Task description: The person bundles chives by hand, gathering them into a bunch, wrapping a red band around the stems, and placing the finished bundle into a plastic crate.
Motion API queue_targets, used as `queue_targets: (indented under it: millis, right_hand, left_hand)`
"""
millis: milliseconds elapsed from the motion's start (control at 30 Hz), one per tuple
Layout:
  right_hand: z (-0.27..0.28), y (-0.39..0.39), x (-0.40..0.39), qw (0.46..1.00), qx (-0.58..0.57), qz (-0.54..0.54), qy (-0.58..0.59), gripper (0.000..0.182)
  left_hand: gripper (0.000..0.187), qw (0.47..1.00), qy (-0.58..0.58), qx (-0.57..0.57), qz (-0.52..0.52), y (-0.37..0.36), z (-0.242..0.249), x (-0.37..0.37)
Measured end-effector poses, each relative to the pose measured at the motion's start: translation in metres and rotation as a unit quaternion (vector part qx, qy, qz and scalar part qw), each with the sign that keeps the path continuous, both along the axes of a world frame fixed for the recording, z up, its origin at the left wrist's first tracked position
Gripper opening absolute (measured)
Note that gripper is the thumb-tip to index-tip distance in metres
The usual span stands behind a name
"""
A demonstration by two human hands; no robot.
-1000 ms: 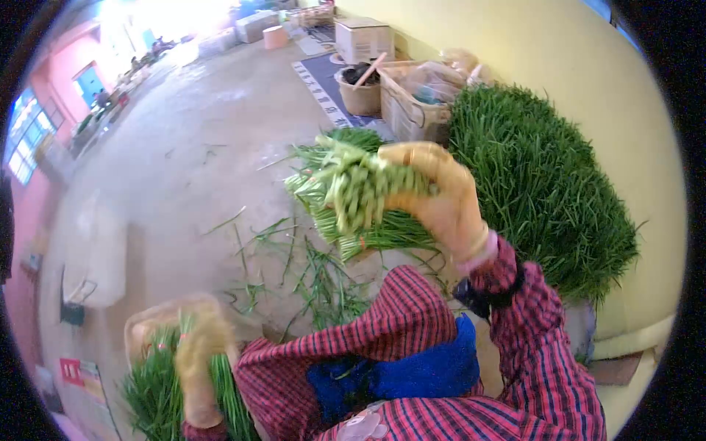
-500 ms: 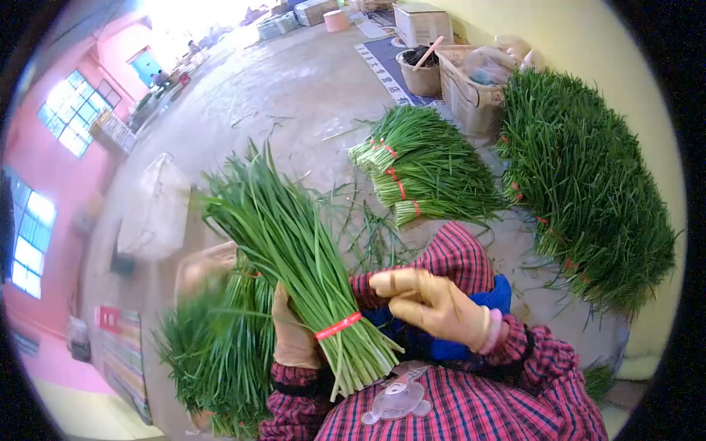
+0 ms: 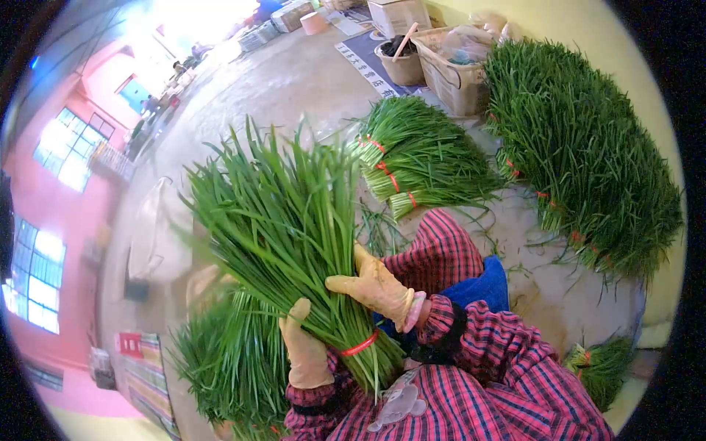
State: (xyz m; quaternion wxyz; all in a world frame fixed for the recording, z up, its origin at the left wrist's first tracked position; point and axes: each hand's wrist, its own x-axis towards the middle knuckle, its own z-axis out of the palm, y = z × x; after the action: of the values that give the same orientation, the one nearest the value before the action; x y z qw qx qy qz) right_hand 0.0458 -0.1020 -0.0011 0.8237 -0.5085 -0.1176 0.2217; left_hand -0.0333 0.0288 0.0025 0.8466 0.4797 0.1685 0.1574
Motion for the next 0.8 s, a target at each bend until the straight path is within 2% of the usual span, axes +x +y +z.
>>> queue_targets:
  millis: [67, 100, 133, 167, 200, 233, 267, 333, 367, 400, 467, 600, 633, 733, 800]
  right_hand:
    - [-0.004, -0.002, -0.004, 0.997, 0.066, -0.004, 0.030, 0.070]
    - [0.005, -0.004, -0.006, 1.000, -0.007, -0.009, 0.015, 0.072]
    - [0.000, 0.000, -0.005, 1.000, -0.004, -0.011, 0.016, 0.072]
    - [-0.011, 0.006, -0.004, 0.985, -0.111, -0.089, -0.096, 0.074]
    - [-0.009, 0.011, -0.002, 0.941, -0.215, -0.164, -0.204, 0.076]
    - [-0.005, 0.013, 0.002, 0.961, -0.126, -0.176, -0.175, 0.079]
    - [0.000, 0.007, 0.007, 0.960, -0.125, -0.180, -0.173, 0.079]
    - [0.006, -0.002, 0.012, 0.994, -0.020, -0.104, 0.000, 0.070]
    - [-0.009, -0.005, 0.015, 0.984, -0.132, -0.115, -0.014, 0.055]
    - [-0.008, -0.007, 0.014, 0.985, -0.131, -0.115, -0.012, 0.055]
    - [-0.004, -0.009, 0.010, 0.987, -0.059, -0.135, 0.067, 0.045]
    - [-0.023, -0.013, 0.012, 0.986, -0.097, -0.122, 0.063, 0.048]
    - [-0.033, -0.009, 0.013, 0.987, -0.054, -0.112, 0.098, 0.048]
    - [-0.030, -0.008, 0.012, 0.988, -0.015, -0.130, 0.081, 0.047]
    - [-0.034, -0.004, 0.015, 0.986, -0.059, -0.140, 0.061, 0.048]
  left_hand:
    - [0.053, 0.999, 0.003, 0.034, -0.019, -0.005, 0.008, 0.007]
    - [0.052, 0.997, 0.001, 0.068, -0.035, -0.007, 0.011, 0.011]
    - [0.052, 0.997, 0.002, 0.070, -0.037, -0.008, 0.008, 0.016]
    - [0.051, 0.993, 0.002, 0.114, -0.021, -0.009, 0.003, 0.021]
    - [0.049, 0.988, 0.001, 0.157, -0.006, -0.012, 0.000, 0.024]
    - [0.045, 0.992, 0.011, 0.124, 0.005, -0.015, 0.000, 0.025]
    - [0.045, 0.992, 0.012, 0.125, 0.001, -0.015, 0.001, 0.025]
    - [0.040, 0.999, 0.022, 0.044, 0.009, -0.011, 0.002, 0.023]
    - [0.038, 0.999, 0.023, 0.035, 0.024, -0.010, -0.001, 0.021]
    - [0.038, 0.999, 0.024, 0.036, 0.023, -0.009, -0.003, 0.020]
    - [0.038, 0.997, 0.047, -0.008, 0.056, -0.005, -0.006, 0.018]
    - [0.033, 0.995, 0.083, 0.000, 0.057, 0.004, -0.015, 0.014]
    - [0.033, 0.995, 0.084, -0.002, 0.060, 0.004, -0.015, 0.013]
    - [0.030, 0.995, 0.082, 0.002, 0.056, 0.001, -0.011, 0.017]
    - [0.029, 0.996, 0.083, 0.005, 0.027, -0.001, -0.008, 0.020]
